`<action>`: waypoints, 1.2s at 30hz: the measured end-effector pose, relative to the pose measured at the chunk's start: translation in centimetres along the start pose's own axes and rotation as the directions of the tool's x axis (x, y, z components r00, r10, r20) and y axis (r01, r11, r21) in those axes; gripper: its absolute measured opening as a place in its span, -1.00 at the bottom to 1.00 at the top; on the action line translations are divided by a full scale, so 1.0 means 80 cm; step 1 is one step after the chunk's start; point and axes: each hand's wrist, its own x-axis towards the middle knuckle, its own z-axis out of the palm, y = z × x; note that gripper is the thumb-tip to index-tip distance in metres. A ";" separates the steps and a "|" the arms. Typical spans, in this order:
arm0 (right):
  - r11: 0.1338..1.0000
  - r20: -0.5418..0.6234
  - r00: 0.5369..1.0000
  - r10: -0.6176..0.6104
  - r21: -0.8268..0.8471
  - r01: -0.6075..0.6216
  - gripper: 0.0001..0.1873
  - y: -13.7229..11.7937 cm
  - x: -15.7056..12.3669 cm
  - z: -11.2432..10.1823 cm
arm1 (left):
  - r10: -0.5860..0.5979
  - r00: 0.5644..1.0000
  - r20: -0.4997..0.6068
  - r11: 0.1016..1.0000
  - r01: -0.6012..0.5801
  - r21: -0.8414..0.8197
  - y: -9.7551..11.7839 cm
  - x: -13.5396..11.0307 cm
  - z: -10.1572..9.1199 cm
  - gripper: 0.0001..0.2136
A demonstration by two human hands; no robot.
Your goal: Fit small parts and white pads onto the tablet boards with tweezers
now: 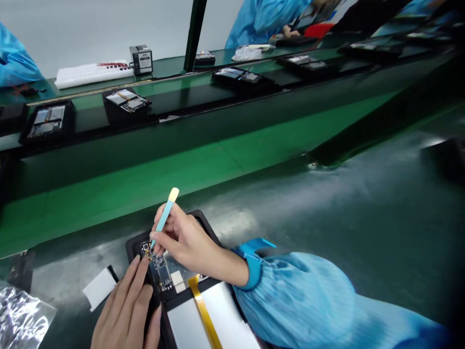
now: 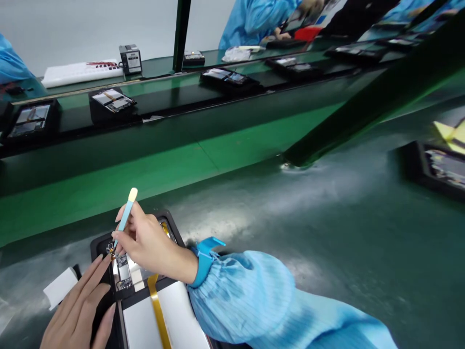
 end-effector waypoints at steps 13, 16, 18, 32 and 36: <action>0.999 0.022 1.000 -0.006 -0.047 0.007 -0.81 -0.005 -0.005 -0.001 | -0.103 0.994 -0.041 0.993 0.100 -0.070 0.009 0.002 0.001 -0.92; 0.995 0.040 0.999 -0.017 -0.096 0.021 -0.83 -0.006 -0.006 -0.002 | -0.107 0.993 -0.056 0.990 0.101 -0.096 0.012 0.001 0.003 -0.90; 0.998 0.042 0.999 -0.008 -0.069 0.011 -0.83 -0.004 -0.005 -0.002 | -0.104 0.994 -0.043 0.991 0.100 -0.089 0.012 0.002 0.003 -0.89; 0.955 -0.034 0.995 0.098 0.283 -0.084 -0.72 -0.002 0.004 -0.003 | -0.147 0.988 -0.038 0.987 0.144 -0.072 0.010 0.002 0.002 -0.88; 0.826 -0.189 0.971 0.148 0.563 -0.016 -0.64 -0.003 0.015 -0.009 | -0.058 0.998 -0.006 0.998 0.058 0.032 0.000 0.005 -0.002 -0.81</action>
